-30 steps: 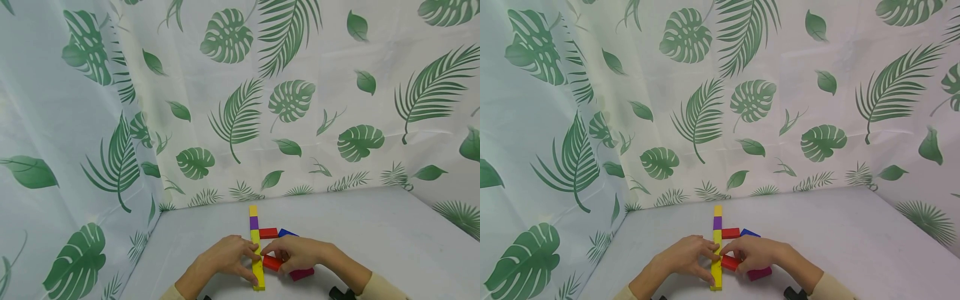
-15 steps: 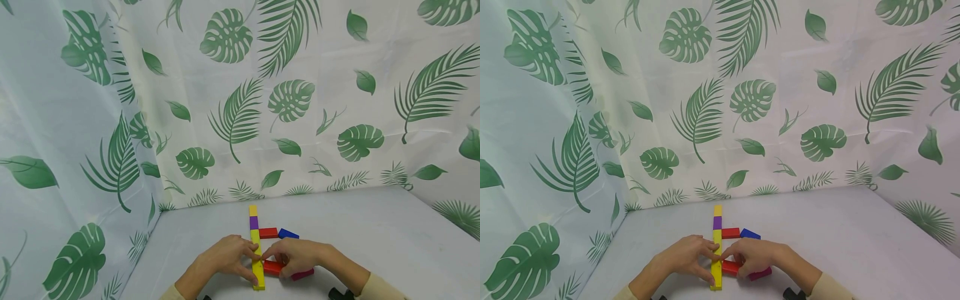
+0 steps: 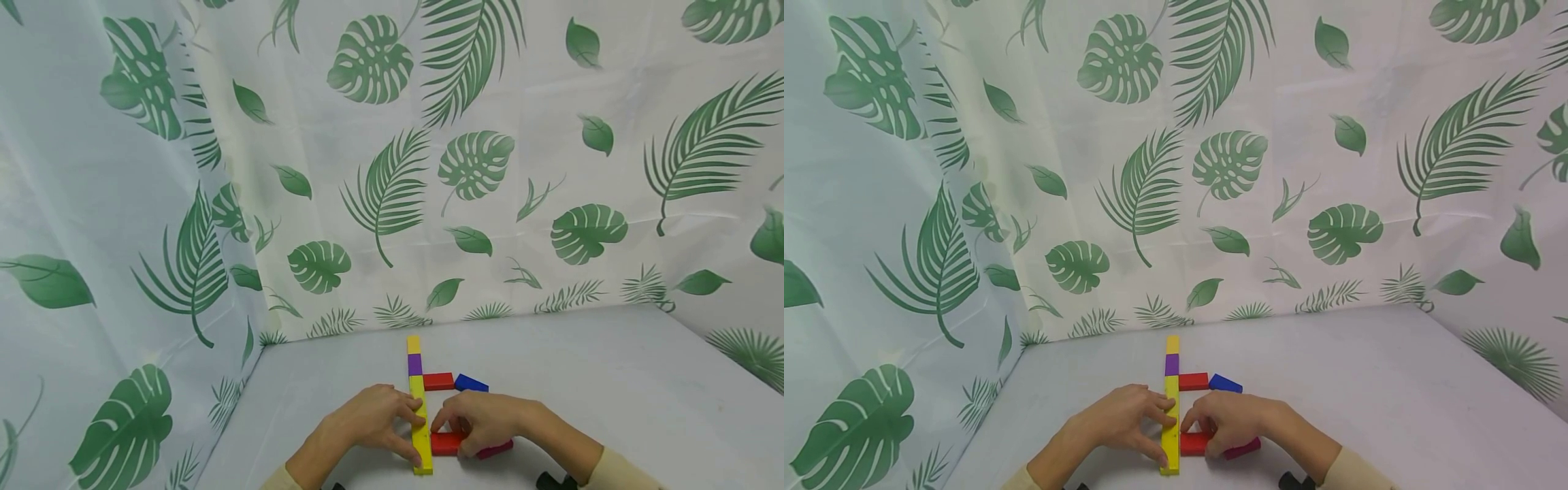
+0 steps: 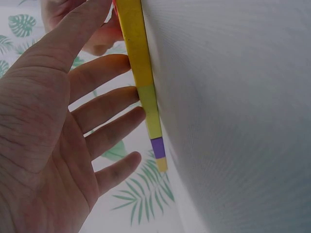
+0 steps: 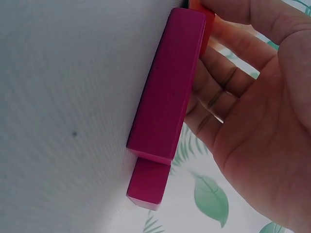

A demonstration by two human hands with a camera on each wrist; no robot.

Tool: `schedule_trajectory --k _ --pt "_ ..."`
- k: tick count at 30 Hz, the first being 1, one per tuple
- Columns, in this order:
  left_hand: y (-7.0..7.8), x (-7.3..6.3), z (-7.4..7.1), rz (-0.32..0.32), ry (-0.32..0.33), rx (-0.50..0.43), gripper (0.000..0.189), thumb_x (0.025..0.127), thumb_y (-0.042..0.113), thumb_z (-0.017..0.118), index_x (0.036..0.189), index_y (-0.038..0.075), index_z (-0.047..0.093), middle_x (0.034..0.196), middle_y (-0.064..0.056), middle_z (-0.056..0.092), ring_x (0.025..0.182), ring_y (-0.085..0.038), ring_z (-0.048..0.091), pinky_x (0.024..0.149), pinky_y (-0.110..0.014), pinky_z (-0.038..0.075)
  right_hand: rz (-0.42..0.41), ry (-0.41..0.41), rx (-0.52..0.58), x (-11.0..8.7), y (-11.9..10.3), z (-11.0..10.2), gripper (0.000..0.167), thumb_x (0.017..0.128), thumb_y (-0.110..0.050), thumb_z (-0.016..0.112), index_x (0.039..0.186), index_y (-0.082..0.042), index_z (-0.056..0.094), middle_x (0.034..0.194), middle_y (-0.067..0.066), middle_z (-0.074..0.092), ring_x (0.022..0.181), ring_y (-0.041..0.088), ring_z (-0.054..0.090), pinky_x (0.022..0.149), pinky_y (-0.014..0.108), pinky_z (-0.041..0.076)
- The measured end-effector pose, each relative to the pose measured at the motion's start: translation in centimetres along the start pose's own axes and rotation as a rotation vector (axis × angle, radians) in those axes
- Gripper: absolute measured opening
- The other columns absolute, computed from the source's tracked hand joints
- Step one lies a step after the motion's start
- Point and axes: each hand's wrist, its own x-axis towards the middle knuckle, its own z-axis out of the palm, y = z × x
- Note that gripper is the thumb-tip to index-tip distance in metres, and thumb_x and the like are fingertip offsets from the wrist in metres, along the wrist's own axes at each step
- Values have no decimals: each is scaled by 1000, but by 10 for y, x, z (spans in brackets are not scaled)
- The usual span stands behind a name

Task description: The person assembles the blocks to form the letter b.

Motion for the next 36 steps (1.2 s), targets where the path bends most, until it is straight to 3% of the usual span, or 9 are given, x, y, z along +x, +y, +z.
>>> schedule_trajectory --k 6,15,27,36 --pt "-1 0 1 0 2 0 63 76 74 77 128 39 74 142 14 65 133 -2 59 118 -45 46 -29 4 -15 1 1 0 29 90 -32 82 118 -29 75 92 -15 65 80 -2 58 75 18 54" --pt "0 -1 0 11 7 6 64 75 74 78 128 37 74 142 13 65 134 -2 59 119 -44 45 -21 8 17 2 0 0 21 92 -30 81 112 -26 76 89 -15 66 79 -2 58 74 18 54" --pt "-1 -1 -1 11 13 11 65 75 75 76 128 38 74 142 13 65 133 -2 59 118 -44 46 32 45 29 -5 -2 -11 25 92 -27 80 117 -24 76 95 -13 69 84 1 61 76 20 56" --pt "0 -1 0 6 12 19 65 75 75 77 128 38 73 142 13 65 133 -2 59 117 -42 47 87 109 41 -24 3 -35 35 87 -22 84 121 -22 75 105 -2 72 96 18 64 77 21 57"
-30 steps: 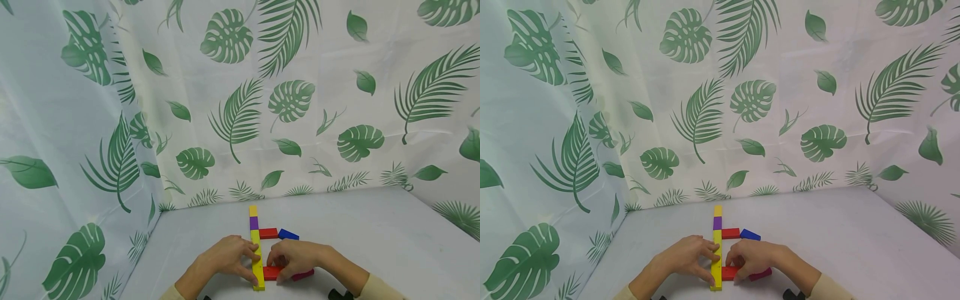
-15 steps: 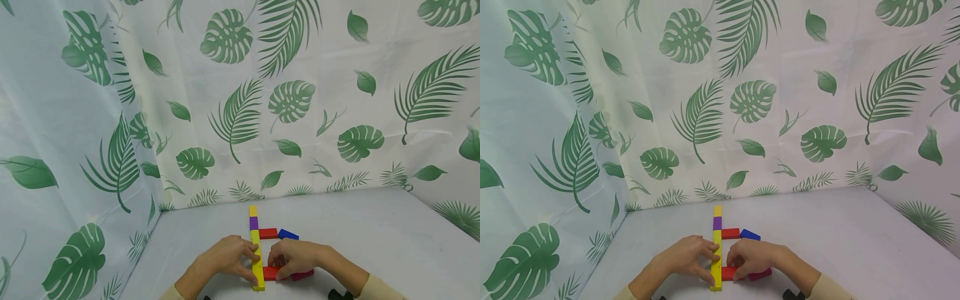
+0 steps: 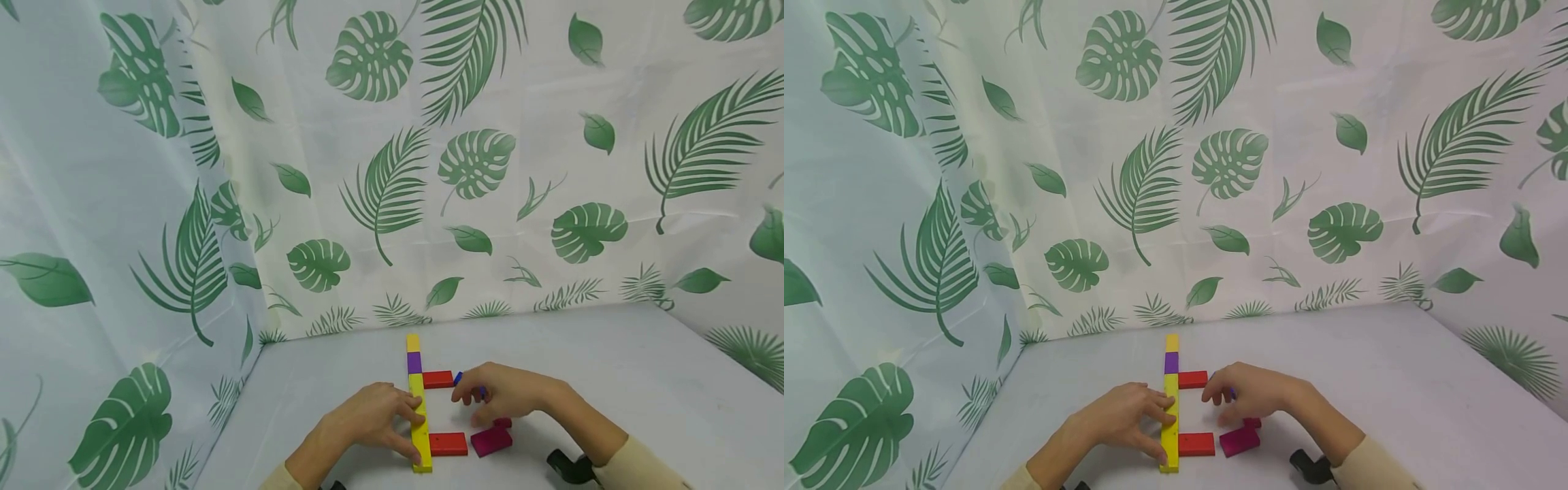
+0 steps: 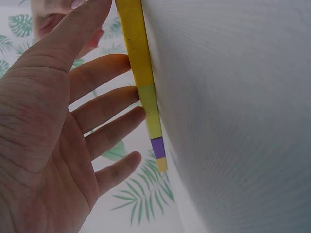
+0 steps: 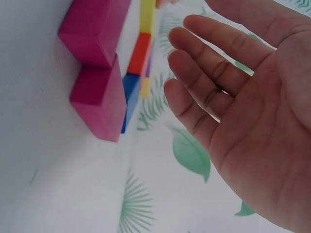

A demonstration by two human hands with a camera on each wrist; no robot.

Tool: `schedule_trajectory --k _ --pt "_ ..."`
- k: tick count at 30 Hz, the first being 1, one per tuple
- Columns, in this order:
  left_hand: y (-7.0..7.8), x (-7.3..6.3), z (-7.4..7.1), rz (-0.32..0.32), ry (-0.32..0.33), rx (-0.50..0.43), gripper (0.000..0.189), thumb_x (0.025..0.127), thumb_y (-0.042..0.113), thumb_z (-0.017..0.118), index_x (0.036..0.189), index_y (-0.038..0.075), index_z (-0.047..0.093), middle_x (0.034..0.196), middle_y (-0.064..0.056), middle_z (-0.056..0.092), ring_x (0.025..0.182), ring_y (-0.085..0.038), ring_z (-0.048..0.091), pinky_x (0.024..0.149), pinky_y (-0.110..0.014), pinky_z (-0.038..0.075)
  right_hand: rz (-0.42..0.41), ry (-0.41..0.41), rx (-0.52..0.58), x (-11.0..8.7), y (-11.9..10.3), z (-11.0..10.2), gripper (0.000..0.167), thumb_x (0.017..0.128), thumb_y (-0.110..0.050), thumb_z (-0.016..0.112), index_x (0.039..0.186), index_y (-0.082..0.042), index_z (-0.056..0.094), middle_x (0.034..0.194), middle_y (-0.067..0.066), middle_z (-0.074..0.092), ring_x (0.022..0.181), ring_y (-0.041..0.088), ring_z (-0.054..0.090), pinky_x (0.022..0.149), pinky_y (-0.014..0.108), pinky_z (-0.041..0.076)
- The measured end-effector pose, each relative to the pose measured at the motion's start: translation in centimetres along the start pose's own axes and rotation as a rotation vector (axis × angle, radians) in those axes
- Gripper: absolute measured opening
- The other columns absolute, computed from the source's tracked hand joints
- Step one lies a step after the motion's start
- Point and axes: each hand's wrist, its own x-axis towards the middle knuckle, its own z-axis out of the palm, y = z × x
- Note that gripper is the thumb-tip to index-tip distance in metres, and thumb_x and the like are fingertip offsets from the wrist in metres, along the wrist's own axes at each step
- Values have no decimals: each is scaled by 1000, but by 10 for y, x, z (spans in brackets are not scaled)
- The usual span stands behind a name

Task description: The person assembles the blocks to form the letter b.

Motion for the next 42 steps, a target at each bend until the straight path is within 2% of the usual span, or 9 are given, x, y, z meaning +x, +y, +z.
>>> schedule_trajectory --k 7,11,18,30,42 --pt "0 1 0 1 3 8 66 75 76 76 129 38 73 142 13 65 134 -3 59 117 -43 46 -1 23 -13 -1 5 -5 38 87 -25 84 123 -24 75 117 -3 72 105 21 63 84 28 60" --pt "-1 1 1 -9 -2 -2 66 75 76 76 129 39 73 143 14 64 135 -3 58 118 -44 46 42 11 -13 -3 5 -4 36 82 -20 87 116 -26 76 112 -4 72 104 22 62 83 30 59" --pt "0 0 0 -21 -5 -16 65 75 75 77 129 39 73 143 14 64 135 -3 59 118 -45 45 167 -75 -50 -9 1 3 42 72 -11 94 103 -32 75 98 -13 67 96 11 60 77 27 59" --pt "1 1 0 -20 -5 -12 64 75 74 77 128 39 73 142 14 65 133 -3 59 117 -44 47 156 -124 -84 -4 1 10 36 75 -8 93 95 -32 74 86 -12 67 81 8 61 71 22 56" --pt "3 0 0 -39 -23 -18 63 76 74 77 128 40 73 142 16 64 134 -2 59 117 -43 46 139 -129 -46 -3 0 12 35 78 -5 90 94 -32 75 84 -8 67 80 9 61 70 22 57"
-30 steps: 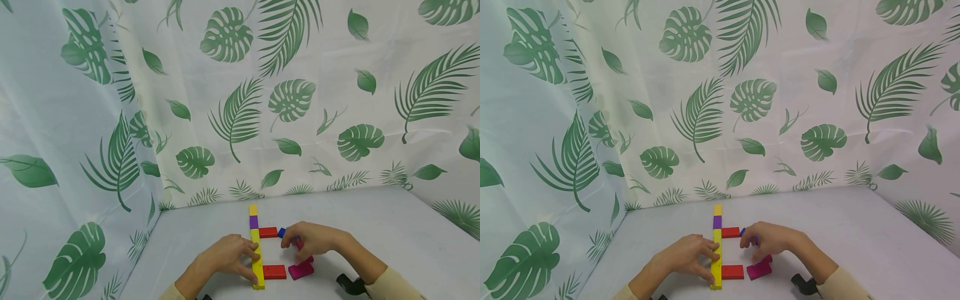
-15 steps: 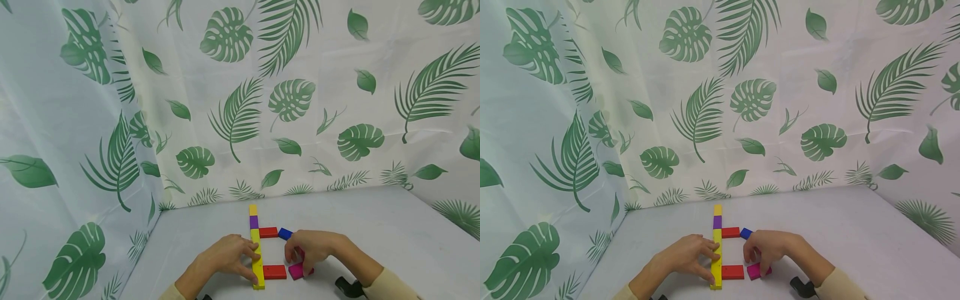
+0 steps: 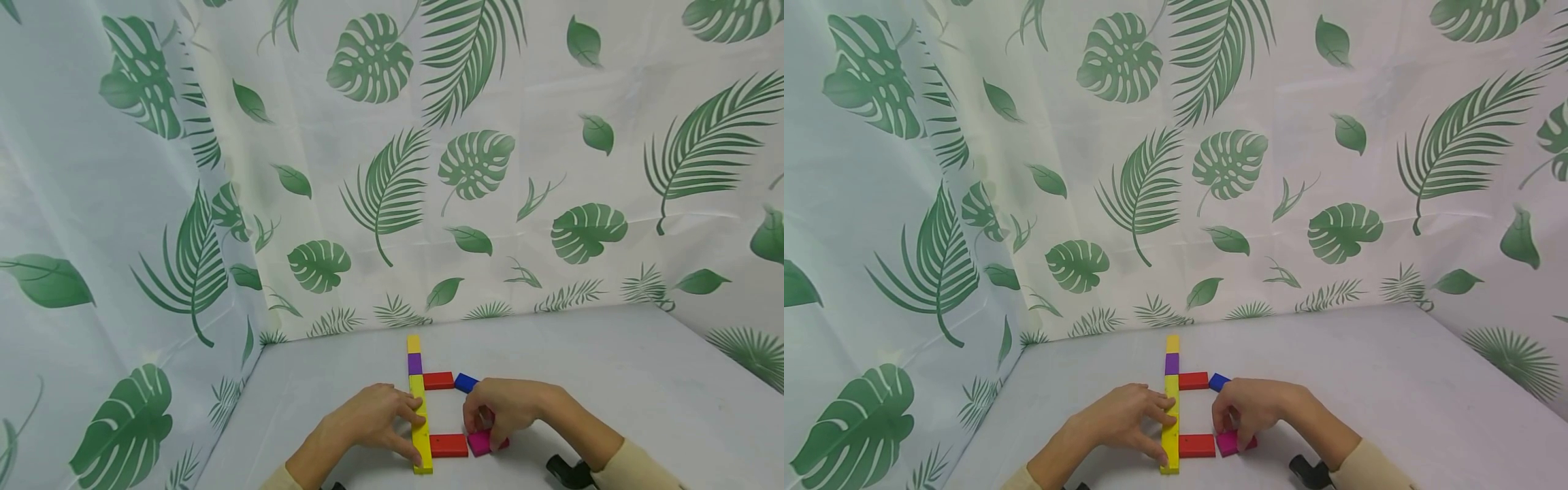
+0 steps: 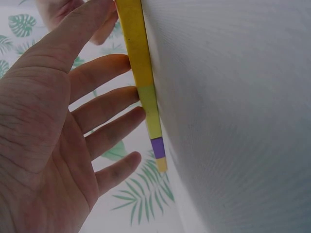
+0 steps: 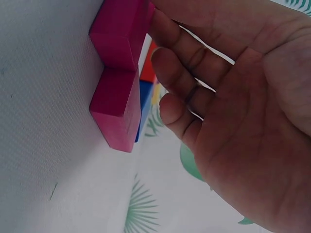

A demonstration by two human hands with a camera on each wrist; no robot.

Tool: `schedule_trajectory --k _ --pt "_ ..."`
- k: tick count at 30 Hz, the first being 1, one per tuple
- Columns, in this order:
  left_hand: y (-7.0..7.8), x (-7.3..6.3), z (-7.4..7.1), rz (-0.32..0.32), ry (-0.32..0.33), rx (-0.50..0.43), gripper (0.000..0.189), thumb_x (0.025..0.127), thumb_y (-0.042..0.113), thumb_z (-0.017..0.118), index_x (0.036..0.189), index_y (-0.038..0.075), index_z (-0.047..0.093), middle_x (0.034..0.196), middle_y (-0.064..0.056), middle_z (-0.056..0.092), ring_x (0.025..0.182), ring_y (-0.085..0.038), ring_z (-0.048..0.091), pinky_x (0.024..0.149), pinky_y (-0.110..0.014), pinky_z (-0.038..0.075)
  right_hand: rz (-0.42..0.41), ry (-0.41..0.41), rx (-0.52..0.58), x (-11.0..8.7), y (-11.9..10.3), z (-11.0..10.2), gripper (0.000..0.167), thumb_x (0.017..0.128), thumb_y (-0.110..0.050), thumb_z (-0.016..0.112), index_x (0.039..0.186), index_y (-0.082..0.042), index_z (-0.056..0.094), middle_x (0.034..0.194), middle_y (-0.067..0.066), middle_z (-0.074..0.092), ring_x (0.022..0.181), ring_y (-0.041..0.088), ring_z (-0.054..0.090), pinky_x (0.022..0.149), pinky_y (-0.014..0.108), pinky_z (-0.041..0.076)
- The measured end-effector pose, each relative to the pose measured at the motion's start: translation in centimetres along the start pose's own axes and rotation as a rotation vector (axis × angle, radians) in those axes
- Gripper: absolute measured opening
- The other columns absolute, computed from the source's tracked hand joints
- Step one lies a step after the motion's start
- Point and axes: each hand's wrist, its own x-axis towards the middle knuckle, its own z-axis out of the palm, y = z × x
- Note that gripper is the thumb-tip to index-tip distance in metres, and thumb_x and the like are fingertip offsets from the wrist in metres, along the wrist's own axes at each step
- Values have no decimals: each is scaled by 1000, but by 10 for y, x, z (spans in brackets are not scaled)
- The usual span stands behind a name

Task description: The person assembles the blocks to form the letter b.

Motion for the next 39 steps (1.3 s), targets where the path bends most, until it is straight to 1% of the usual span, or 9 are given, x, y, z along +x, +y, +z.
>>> schedule_trajectory --k 4,11,19,23,26,30,34,39 --pt "0 0 -1 0 -1 -3 63 75 74 77 128 40 73 142 16 64 134 -2 58 117 -42 46 -2 -4 12 0 -1 0 34 79 -4 89 94 -32 75 85 -8 67 81 9 61 71 22 56" --pt "0 0 0 1 -3 -1 63 75 75 77 128 40 73 143 16 64 134 -2 58 117 -42 46 -31 -5 7 0 -1 0 33 80 -5 88 95 -31 75 85 -9 67 81 9 61 71 22 55" --pt "0 0 -1 2 -3 2 63 76 73 77 128 39 73 143 15 64 135 -3 58 118 -44 45 -32 -3 -1 0 -2 0 32 80 -6 88 95 -31 75 86 -9 67 83 10 61 71 22 54" --pt "0 0 0 -4 -7 -3 62 76 73 77 128 40 73 143 16 64 135 -3 58 118 -44 45 -46 -1 0 0 1 -2 32 81 -8 88 97 -32 75 87 -10 67 83 9 61 72 22 55" --pt "0 1 0 -5 -7 -3 62 76 74 77 128 40 73 142 16 64 134 -3 58 118 -45 45 -63 25 17 -1 5 -7 29 82 -11 87 100 -30 76 90 -9 69 86 10 62 72 23 56" --pt "-1 1 0 8 2 4 63 75 74 77 128 40 73 142 15 64 134 -3 59 118 -43 45 -65 93 38 -7 13 -18 27 83 -14 86 105 -24 75 96 -4 69 90 14 62 73 24 56" --pt "-2 0 -1 18 5 1 64 76 74 77 129 39 73 143 14 64 134 -3 58 118 -43 45 -65 149 35 -13 19 -27 33 82 -15 88 111 -19 74 101 0 69 95 19 61 75 26 54" --pt "-3 0 0 18 5 -2 63 76 74 77 129 39 73 143 14 64 135 -2 58 119 -43 44 -66 163 39 -16 29 -32 38 80 -12 89 114 -16 72 106 0 69 97 23 60 74 28 53"
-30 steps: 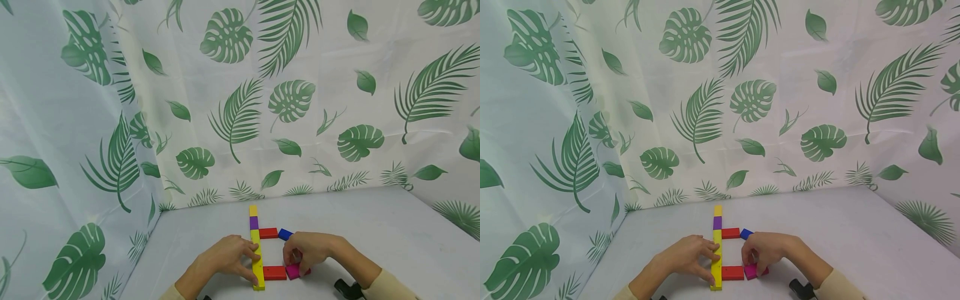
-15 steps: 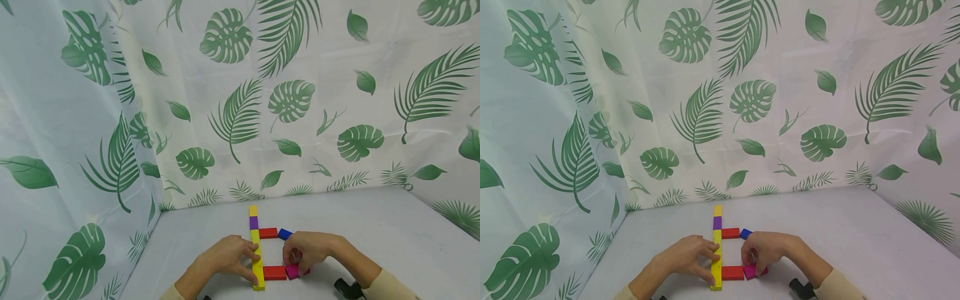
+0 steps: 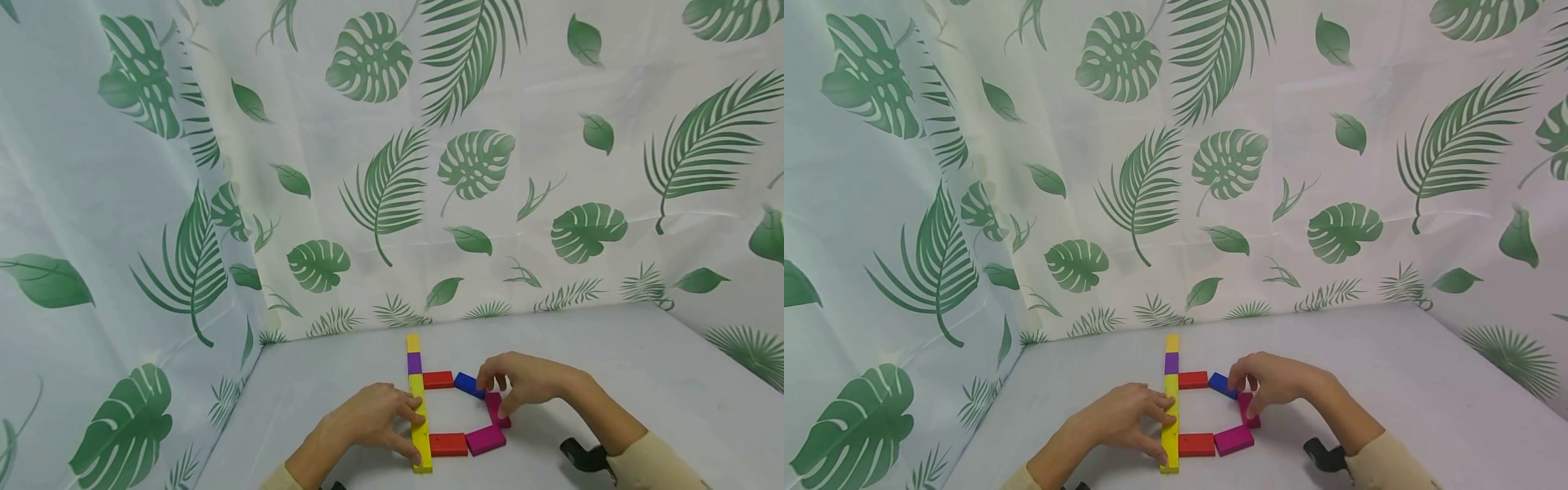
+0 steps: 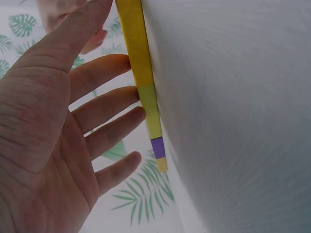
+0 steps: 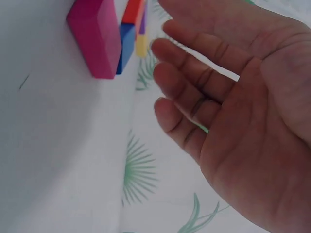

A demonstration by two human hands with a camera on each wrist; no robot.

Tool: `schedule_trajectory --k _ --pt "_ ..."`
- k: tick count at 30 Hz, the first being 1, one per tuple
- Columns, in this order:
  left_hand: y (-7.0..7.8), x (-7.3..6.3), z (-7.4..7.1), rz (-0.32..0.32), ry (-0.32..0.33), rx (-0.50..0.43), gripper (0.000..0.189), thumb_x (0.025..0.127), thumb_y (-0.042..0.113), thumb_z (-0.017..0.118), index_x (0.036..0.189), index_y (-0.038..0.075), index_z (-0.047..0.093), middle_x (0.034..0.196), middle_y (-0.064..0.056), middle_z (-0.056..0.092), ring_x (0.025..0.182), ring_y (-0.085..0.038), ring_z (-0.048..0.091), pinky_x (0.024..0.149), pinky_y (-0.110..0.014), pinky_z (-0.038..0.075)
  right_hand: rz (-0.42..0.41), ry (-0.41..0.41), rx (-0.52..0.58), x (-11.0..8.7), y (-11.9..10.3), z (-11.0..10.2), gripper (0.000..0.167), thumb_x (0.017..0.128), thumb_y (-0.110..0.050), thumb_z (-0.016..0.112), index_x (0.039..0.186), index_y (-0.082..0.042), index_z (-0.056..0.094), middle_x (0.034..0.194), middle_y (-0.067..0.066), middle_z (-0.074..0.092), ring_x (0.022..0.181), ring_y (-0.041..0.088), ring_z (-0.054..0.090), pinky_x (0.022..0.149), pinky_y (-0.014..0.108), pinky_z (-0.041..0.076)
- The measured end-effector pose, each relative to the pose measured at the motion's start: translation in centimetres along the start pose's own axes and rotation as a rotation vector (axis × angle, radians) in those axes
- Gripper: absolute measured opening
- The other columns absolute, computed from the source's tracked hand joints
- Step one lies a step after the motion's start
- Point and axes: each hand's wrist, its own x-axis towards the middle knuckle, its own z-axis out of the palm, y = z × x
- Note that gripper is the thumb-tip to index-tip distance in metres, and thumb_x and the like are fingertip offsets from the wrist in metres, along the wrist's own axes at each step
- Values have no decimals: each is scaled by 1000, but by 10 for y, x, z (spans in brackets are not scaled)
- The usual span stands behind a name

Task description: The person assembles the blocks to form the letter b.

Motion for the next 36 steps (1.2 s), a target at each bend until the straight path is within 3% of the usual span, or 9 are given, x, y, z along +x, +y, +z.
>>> schedule_trajectory --k 24,36 --pt "2 -2 -2 -1 -4 -7 63 76 73 78 129 38 73 143 15 63 135 -1 57 119 -42 44 138 -7 -44 2 10 7 46 71 -6 93 103 -19 64 98 -1 63 96 22 56 71 32 52" --pt "0 -1 0 1 2 -7 63 76 74 77 129 39 73 143 15 63 135 -3 57 118 -43 45 136 -9 -41 4 10 8 44 73 -4 91 103 -18 63 97 -1 62 95 21 57 70 31 53"
